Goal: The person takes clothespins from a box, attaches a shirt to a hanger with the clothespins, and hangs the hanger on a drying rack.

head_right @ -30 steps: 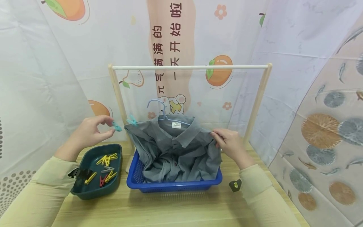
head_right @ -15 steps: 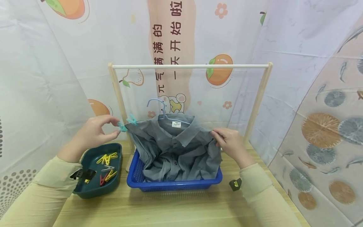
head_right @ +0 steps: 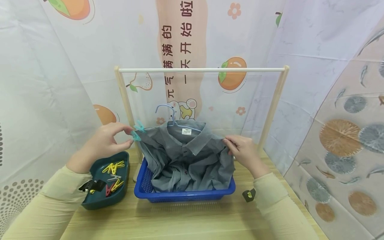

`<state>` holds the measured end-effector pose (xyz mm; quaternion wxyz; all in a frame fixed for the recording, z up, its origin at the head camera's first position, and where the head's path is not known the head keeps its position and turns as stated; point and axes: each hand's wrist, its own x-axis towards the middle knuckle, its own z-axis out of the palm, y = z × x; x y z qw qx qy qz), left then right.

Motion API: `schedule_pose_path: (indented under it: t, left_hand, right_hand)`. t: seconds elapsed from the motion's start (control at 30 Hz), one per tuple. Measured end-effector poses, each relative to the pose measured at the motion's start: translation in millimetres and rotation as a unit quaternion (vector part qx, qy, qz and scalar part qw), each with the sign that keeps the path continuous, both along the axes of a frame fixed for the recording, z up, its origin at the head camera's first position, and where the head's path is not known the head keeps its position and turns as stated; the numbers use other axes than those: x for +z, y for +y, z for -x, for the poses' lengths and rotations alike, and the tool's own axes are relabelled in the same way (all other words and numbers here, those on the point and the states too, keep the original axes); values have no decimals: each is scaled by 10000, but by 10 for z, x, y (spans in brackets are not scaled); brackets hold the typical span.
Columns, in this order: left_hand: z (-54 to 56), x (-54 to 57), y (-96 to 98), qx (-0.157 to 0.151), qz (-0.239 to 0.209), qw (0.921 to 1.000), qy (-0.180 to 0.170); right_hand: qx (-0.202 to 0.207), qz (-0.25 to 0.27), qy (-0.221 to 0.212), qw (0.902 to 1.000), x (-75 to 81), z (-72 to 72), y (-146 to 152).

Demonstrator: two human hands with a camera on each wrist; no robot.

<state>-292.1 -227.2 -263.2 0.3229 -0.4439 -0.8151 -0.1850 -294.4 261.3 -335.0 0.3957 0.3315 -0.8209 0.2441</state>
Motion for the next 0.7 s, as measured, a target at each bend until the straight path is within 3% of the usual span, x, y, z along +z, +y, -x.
schedule_pose_path:
  t: [0.4,0.7]
  left_hand:
    - [29,-30,169,-521,11,9984,221]
    - [29,-40,307,-662,-31,9972,338]
  right_hand:
    - [-84,-96,-44,9999,20,-18,-8]
    - [-95,-130,29,9999,15,-7,-12]
